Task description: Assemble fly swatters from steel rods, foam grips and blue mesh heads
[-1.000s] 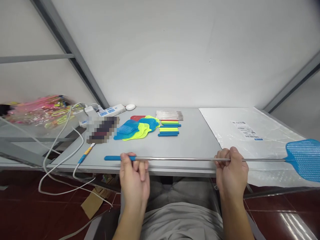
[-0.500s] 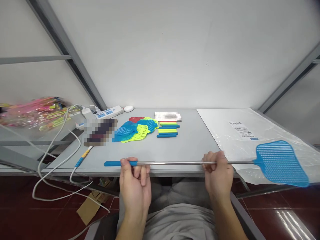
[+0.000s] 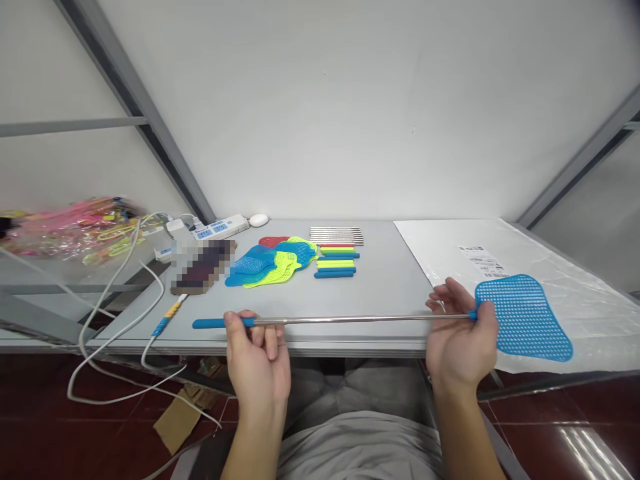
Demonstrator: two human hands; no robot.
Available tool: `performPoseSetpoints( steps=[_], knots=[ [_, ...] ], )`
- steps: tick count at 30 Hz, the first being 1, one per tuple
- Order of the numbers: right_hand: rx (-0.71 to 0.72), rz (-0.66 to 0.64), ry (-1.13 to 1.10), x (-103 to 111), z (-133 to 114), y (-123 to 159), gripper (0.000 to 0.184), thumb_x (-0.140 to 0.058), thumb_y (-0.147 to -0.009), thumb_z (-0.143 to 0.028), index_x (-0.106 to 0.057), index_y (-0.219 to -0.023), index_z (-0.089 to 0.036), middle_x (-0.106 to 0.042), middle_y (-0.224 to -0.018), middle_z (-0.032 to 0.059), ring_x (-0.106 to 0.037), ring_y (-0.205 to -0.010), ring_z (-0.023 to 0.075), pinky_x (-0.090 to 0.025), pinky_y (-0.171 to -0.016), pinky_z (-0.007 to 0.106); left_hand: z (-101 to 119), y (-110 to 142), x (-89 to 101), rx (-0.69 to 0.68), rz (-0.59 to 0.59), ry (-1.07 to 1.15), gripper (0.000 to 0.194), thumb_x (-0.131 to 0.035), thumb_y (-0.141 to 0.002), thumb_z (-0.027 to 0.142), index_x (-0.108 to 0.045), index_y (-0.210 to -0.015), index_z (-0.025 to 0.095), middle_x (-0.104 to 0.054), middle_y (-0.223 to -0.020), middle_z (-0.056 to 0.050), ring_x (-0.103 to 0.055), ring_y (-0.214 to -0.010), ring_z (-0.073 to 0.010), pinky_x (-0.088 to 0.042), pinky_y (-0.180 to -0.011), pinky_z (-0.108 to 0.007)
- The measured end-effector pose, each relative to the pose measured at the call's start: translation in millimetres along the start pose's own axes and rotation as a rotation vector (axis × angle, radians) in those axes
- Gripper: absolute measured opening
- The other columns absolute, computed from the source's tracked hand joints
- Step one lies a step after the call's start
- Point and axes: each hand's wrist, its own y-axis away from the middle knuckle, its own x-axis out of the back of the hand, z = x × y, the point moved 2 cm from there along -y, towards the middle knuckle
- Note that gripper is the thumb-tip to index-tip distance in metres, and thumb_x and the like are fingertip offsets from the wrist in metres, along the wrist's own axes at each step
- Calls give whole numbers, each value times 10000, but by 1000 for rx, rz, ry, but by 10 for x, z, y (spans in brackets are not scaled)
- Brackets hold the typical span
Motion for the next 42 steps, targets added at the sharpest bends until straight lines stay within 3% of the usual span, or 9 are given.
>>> performPoseSetpoints(
  steps=[3,9,14,17,24,27,35,38,42],
  knots=[
    [-38,-106,20,-177,38,174,487,-330,-958,-475,-709,-1035,-179,-668,-1101,86,-599,-944,185,-423,-829,348,-137,171,-137,81,-50,-31,258,-551,-925,428,-559,-830,189,-315,-447,119,-251,-329,-31,-424,-514,-190],
    [-77,-191,9,-355,104,502,481,-250,-988,-441,-665,-1142,-251,-603,-1285,44,-568,-1043,186,-381,-922,378,-313,439,-297,110,-73,-22,306,-545,-918,471,-551,-798,190,-275,-437,120,-242,-337,-18,-424,-530,-182],
    [-261,-411,78,-455,246,695,557,-166,-986,-498,-594,-1270,-281,-648,-1178,49,-567,-1048,205,-395,-931,402,-554,637,-371,228,-241,-71,339,-576,-878,528,-558,-821,195,-262,-459,119,-258,-358,-17,-391,-511,-185],
    [-207,-416,60,-454,245,665,505,-209,-989,-491,-587,-1273,-314,-611,-1258,27,-580,-963,179,-417,-905,390,-619,593,-357,261,-291,-101,326,-568,-891,508,-578,-846,185,-307,-488,107,-275,-390,-19,-388,-534,-190],
    [-188,-355,76,-332,250,354,477,-281,-986,-492,-630,-1235,-283,-613,-1265,27,-572,-912,155,-374,-962,395,-315,235,-148,243,-419,-298,297,-542,-910,457,-610,-901,169,-338,-506,88,-305,-397,-36,-288,-464,-192],
    [-194,-376,60,-335,263,350,476,-299,-984,-490,-654,-1206,-262,-644,-1214,38,-572,-929,172,-376,-946,392,-177,183,-84,258,-453,-487,344,-536,-904,483,-592,-796,161,-286,-478,82,-267,-411,-47,-191,-422,-186],
    [-290,-384,-16,-405,232,326,523,-290,-978,-488,-714,-1097,-205,-705,-1039,66,-556,-763,157,-406,-850,344,-289,288,-112,232,-586,-618,421,-449,-919,560,-546,-753,185,-202,-475,92,-194,-438,-69,-218,-450,-204],
    [-328,-409,-70,-420,213,194,478,-332,-972,-493,-691,-1118,-214,-670,-1171,75,-546,-720,139,-427,-813,337,-283,358,-184,205,-708,-796,389,-422,-934,533,-602,-904,190,-342,-525,61,-314,-485,-97,-284,-489,-214],
    [-428,-494,-23,-447,253,80,441,-449,-939,-508,-599,-1234,-217,-682,-1129,85,-573,-722,142,-456,-758,324,-272,524,-329,137,-1094,-1142,355,-472,-919,402,-530,-1233,246,-603,-827,-17,-524,-713,-156,-390,-669,-239]
  ],
)
